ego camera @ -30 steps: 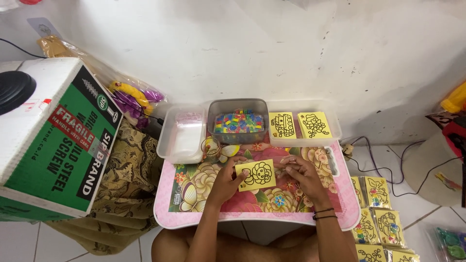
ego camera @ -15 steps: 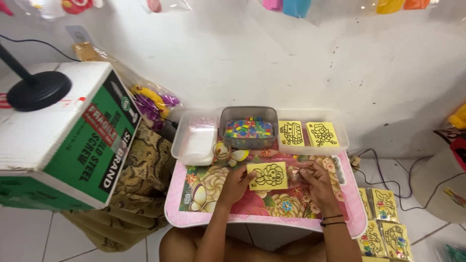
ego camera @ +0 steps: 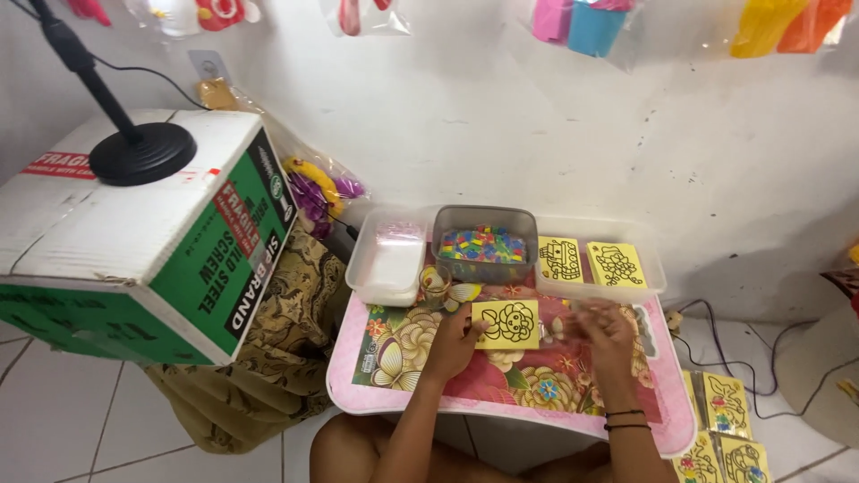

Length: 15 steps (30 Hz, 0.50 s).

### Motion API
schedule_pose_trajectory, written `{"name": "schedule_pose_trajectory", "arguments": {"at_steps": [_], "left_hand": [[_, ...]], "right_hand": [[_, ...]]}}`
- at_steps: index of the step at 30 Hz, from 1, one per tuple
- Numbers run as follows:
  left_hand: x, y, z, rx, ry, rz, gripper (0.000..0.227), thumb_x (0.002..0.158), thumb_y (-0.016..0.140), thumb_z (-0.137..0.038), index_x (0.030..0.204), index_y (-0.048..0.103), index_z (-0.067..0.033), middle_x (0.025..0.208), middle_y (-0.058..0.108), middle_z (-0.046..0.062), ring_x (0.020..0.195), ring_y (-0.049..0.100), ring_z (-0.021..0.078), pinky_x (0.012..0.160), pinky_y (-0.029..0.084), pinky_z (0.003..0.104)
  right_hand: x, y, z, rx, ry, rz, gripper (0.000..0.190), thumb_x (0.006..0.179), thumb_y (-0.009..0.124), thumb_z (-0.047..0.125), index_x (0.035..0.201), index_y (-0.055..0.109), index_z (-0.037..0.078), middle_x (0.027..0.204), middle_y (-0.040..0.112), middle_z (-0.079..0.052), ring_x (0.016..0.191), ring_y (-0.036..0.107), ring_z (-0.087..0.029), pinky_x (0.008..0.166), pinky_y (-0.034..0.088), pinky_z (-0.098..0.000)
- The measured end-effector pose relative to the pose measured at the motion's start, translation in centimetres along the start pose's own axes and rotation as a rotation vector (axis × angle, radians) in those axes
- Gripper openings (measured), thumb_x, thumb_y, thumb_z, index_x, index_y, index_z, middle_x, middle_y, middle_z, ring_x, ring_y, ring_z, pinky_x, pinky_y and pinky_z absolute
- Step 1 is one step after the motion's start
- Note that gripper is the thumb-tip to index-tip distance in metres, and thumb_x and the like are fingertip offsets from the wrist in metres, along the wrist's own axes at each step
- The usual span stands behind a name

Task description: The person places small colored items onto a yellow sticker and then seals the sticker inside a plastic bag.

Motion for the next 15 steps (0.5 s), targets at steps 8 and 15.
{"name": "schedule_pose_trajectory", "arguments": {"at_steps": [8,15], "left_hand": [[-0.4,-1.2,-2.4,-0.157,-0.028,-0.046,0.027,0.105,0.058,-0.014,0.128,0.061,0.0014,0.098,0.075,0.017,0.087,0.067,0.0189,0.078,0.057,0.038],[-0.5,-1.6,-1.5,-0.032,0.019,-0.042,0.017,0.105,0.052,-0.006,0.111,0.064,0.0029,0.09,0.071,0.022,0.08,0.067,0.0291,0.075,0.053,0.044]], "right_hand": [[1.5,10.2,11.2,-0.477,-0.244,0.039,0.022,0.093,0.069,0.005,0.114,0.068,0.009,0.086,0.071,-0.015,0.077,0.069,-0.027,0.076,0.055,-0.0423],[-1.1,23.5,11.5,-1.402,-0.279,0.985,0.041,0.099,0.055,0.029,0.14,0.057,0.026,0.086,0.077,-0.015,0.088,0.073,-0.04,0.083,0.055,-0.0529]]}}
Point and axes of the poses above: each hand's wrist, its own x-axis towards the middle knuckle, its own y-axis out of the palm, z = x × y, the point moved 6 cm from there along x, towards the middle knuckle
